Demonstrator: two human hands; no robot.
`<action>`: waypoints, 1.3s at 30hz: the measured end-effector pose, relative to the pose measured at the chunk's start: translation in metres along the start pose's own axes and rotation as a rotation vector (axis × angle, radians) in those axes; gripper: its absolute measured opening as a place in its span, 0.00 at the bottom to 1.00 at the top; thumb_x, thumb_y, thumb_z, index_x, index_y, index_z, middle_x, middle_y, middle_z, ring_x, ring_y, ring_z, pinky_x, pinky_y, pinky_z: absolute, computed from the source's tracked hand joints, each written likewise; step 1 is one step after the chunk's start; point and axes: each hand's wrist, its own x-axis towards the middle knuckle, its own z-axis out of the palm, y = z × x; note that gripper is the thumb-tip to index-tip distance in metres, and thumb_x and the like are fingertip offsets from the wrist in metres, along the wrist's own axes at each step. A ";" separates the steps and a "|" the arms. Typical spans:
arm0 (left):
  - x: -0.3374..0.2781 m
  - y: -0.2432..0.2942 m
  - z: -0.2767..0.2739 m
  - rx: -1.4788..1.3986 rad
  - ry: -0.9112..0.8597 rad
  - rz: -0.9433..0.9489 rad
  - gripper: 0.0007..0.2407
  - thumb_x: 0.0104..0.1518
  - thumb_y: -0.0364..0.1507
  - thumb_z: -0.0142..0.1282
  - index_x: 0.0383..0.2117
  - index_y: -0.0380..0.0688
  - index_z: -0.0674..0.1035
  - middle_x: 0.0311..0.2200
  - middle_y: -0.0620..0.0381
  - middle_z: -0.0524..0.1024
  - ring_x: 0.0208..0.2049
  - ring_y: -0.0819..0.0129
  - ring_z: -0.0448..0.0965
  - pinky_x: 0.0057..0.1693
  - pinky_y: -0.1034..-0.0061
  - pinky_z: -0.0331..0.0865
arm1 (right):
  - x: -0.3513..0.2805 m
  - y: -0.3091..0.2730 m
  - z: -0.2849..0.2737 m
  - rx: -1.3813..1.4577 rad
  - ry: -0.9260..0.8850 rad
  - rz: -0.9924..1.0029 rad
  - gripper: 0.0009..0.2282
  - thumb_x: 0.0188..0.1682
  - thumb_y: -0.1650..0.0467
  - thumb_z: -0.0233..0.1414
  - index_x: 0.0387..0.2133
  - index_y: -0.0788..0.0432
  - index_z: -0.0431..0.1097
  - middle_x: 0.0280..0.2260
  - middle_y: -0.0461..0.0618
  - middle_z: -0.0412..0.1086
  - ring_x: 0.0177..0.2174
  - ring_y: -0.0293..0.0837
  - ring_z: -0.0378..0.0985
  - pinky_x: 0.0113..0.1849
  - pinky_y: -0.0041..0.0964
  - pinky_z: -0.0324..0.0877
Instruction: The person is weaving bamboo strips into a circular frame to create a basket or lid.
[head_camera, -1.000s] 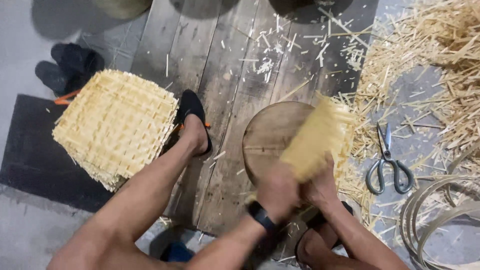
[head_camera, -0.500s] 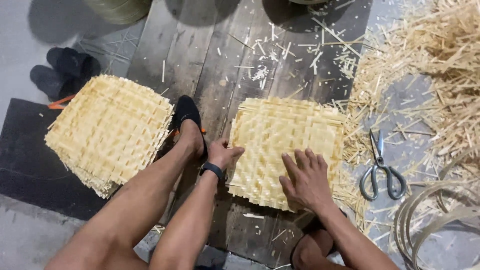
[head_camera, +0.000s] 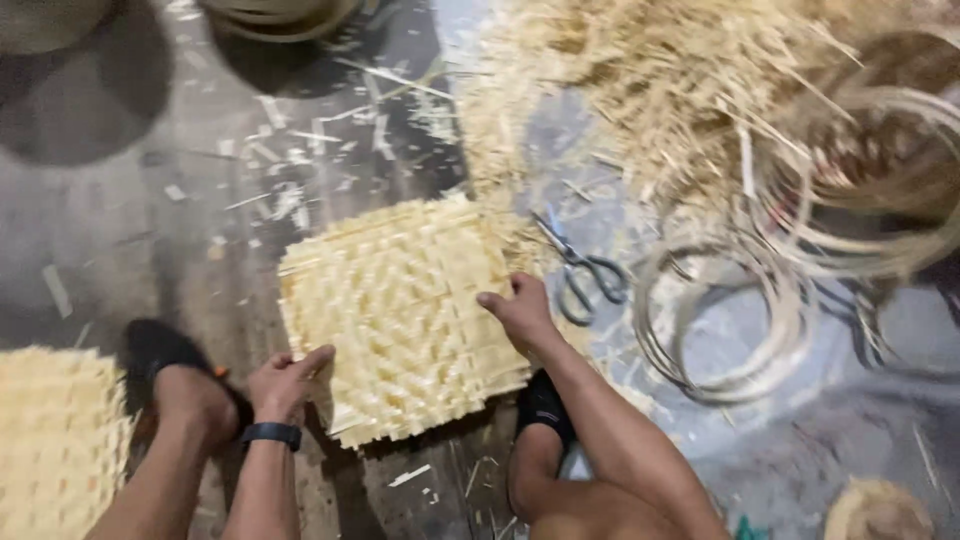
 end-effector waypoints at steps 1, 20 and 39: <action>0.026 -0.025 0.007 -0.134 -0.029 0.030 0.25 0.47 0.34 0.78 0.40 0.24 0.78 0.35 0.48 0.81 0.35 0.62 0.76 0.39 0.69 0.71 | -0.001 -0.002 -0.003 0.020 0.015 0.018 0.26 0.38 0.67 0.67 0.22 0.57 0.47 0.27 0.42 0.40 0.26 0.40 0.47 0.27 0.42 0.55; -0.075 0.085 0.004 0.372 0.564 0.581 0.39 0.48 0.38 0.72 0.59 0.23 0.63 0.57 0.31 0.63 0.60 0.41 0.65 0.66 0.45 0.59 | -0.072 0.186 -0.278 -0.089 0.694 -0.209 0.09 0.49 0.70 0.55 0.41 0.60 0.75 0.31 0.51 0.78 0.32 0.43 0.82 0.38 0.37 0.75; -0.176 0.267 0.025 -0.517 -0.628 0.252 0.25 0.58 0.47 0.49 0.52 0.38 0.75 0.44 0.51 0.81 0.44 0.62 0.81 0.47 0.68 0.77 | -0.165 -0.138 -0.269 -1.302 -0.061 -1.240 0.15 0.35 0.73 0.57 0.38 0.53 0.78 0.31 0.49 0.73 0.37 0.53 0.75 0.41 0.49 0.69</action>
